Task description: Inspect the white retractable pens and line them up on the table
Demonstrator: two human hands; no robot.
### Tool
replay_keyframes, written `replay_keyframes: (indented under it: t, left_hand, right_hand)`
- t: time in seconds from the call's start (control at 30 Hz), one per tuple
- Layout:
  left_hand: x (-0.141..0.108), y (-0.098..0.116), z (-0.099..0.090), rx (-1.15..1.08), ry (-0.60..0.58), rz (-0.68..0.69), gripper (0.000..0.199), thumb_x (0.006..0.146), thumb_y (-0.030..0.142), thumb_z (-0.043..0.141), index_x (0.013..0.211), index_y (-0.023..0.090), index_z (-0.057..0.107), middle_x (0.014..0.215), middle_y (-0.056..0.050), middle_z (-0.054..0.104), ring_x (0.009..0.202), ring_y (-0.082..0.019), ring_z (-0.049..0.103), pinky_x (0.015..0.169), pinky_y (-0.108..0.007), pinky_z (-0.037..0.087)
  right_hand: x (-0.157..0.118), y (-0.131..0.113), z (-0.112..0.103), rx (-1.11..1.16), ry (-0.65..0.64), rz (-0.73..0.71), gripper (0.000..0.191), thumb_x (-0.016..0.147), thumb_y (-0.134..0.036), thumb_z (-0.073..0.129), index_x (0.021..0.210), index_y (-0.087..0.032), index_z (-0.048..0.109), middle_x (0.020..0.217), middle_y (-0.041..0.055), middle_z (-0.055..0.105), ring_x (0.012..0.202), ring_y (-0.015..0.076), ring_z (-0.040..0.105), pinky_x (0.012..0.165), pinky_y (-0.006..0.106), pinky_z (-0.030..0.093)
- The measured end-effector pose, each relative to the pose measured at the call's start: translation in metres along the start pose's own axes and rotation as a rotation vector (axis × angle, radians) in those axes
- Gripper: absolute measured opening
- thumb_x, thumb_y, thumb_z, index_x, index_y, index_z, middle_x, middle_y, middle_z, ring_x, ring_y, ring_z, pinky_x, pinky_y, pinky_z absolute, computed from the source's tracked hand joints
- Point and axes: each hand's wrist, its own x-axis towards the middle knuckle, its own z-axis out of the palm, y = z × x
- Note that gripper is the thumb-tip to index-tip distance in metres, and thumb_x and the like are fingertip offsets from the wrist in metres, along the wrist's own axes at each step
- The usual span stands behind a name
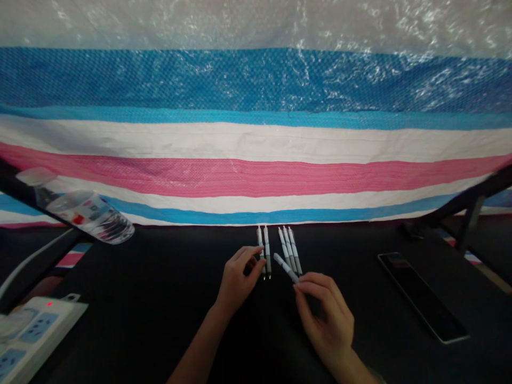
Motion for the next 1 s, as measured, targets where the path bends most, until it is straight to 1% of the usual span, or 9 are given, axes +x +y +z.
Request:
replay_keyframes:
  t: [0.1, 0.2, 0.33, 0.5, 0.6, 0.67, 0.77, 0.87, 1.0]
  left_hand:
    - [0.003, 0.001, -0.002, -0.248, -0.039, -0.221, 0.029, 0.089, 0.037, 0.063, 0.108, 0.017, 0.070, 0.086, -0.007, 0.073, 0.069, -0.018, 0.068, 0.063, -0.028, 0.055]
    - [0.005, 0.002, -0.002, -0.506, -0.100, -0.367, 0.039, 0.081, 0.043, 0.072, 0.106, 0.013, 0.069, 0.083, -0.008, 0.074, 0.063, -0.017, 0.067, 0.058, -0.028, 0.054]
    - [0.006, 0.005, -0.005, -0.688, -0.035, -0.452, 0.037, 0.072, 0.039, 0.081, 0.096, 0.013, 0.071, 0.081, -0.007, 0.074, 0.067, -0.017, 0.067, 0.062, -0.026, 0.054]
    - [0.006, 0.005, -0.014, -0.915, -0.073, -0.493, 0.024, 0.073, 0.031, 0.082, 0.087, 0.016, 0.070, 0.076, -0.003, 0.072, 0.068, -0.015, 0.068, 0.067, -0.025, 0.055]
    - [0.005, 0.004, -0.018, -0.953, -0.150, -0.507, 0.024, 0.074, 0.030, 0.082, 0.090, 0.016, 0.070, 0.076, -0.003, 0.072, 0.068, -0.014, 0.069, 0.067, -0.024, 0.055]
    - [0.005, 0.004, -0.020, -0.941, -0.225, -0.525, 0.030, 0.073, 0.031, 0.083, 0.097, 0.015, 0.072, 0.079, -0.005, 0.073, 0.069, -0.015, 0.070, 0.067, -0.025, 0.056]
    - [0.005, 0.004, -0.022, -0.924, -0.287, -0.554, 0.037, 0.074, 0.035, 0.082, 0.102, 0.014, 0.073, 0.083, -0.008, 0.075, 0.069, -0.017, 0.071, 0.067, -0.028, 0.057]
    - [0.006, 0.004, -0.023, -0.913, -0.248, -0.563, 0.034, 0.071, 0.037, 0.084, 0.092, 0.013, 0.074, 0.080, -0.008, 0.076, 0.068, -0.018, 0.072, 0.066, -0.027, 0.057]
    - [0.007, 0.004, -0.024, -0.867, -0.225, -0.563, 0.033, 0.067, 0.037, 0.087, 0.084, 0.012, 0.074, 0.074, -0.008, 0.076, 0.065, -0.017, 0.072, 0.059, -0.022, 0.053]
  right_hand:
    - [-0.005, -0.005, 0.003, 0.129, 0.114, 0.155, 0.017, 0.086, -0.007, 0.062, 0.093, -0.022, 0.061, 0.093, 0.0065, 0.061, 0.084, 0.0200, 0.062, 0.070, 0.033, 0.053]
    - [-0.011, -0.008, 0.010, 0.252, 0.035, 0.296, 0.011, 0.088, -0.012, 0.061, 0.084, -0.022, 0.058, 0.091, 0.0068, 0.059, 0.084, 0.0196, 0.061, 0.070, 0.033, 0.052]
    - [-0.017, -0.012, 0.023, 0.458, -0.131, 0.520, 0.014, 0.086, -0.020, 0.064, 0.076, -0.021, 0.055, 0.085, 0.0026, 0.055, 0.075, 0.0152, 0.058, 0.064, 0.027, 0.049]
    - [-0.017, -0.015, 0.033, 1.085, -0.351, 1.039, 0.040, 0.071, -0.037, 0.081, 0.097, -0.021, 0.056, 0.092, 0.0004, 0.059, 0.066, 0.0128, 0.060, 0.057, 0.024, 0.048]
    - [-0.020, -0.014, 0.034, 1.318, -0.508, 1.249, 0.051, 0.078, -0.050, 0.074, 0.113, -0.018, 0.058, 0.094, 0.0059, 0.065, 0.058, 0.0111, 0.059, 0.051, 0.023, 0.044]
    - [-0.025, -0.013, 0.035, 1.393, -0.633, 1.299, 0.051, 0.083, -0.054, 0.067, 0.111, -0.013, 0.060, 0.073, 0.0029, 0.065, 0.048, 0.0087, 0.053, 0.045, 0.020, 0.037]
    - [-0.032, -0.011, 0.036, 1.436, -0.720, 1.298, 0.044, 0.085, -0.055, 0.065, 0.093, -0.011, 0.063, 0.048, -0.0049, 0.052, 0.037, 0.0055, 0.038, 0.039, 0.018, 0.027]
    - [-0.034, -0.009, 0.036, 1.409, -0.722, 1.294, 0.044, 0.081, -0.057, 0.068, 0.079, -0.014, 0.060, 0.042, -0.0078, 0.046, 0.033, 0.0043, 0.030, 0.037, 0.019, 0.020]
    - [-0.032, -0.005, 0.034, 1.288, -0.718, 1.314, 0.046, 0.078, -0.059, 0.069, 0.072, -0.014, 0.058, 0.040, -0.0073, 0.045, 0.031, 0.0032, 0.028, 0.035, 0.019, 0.017]
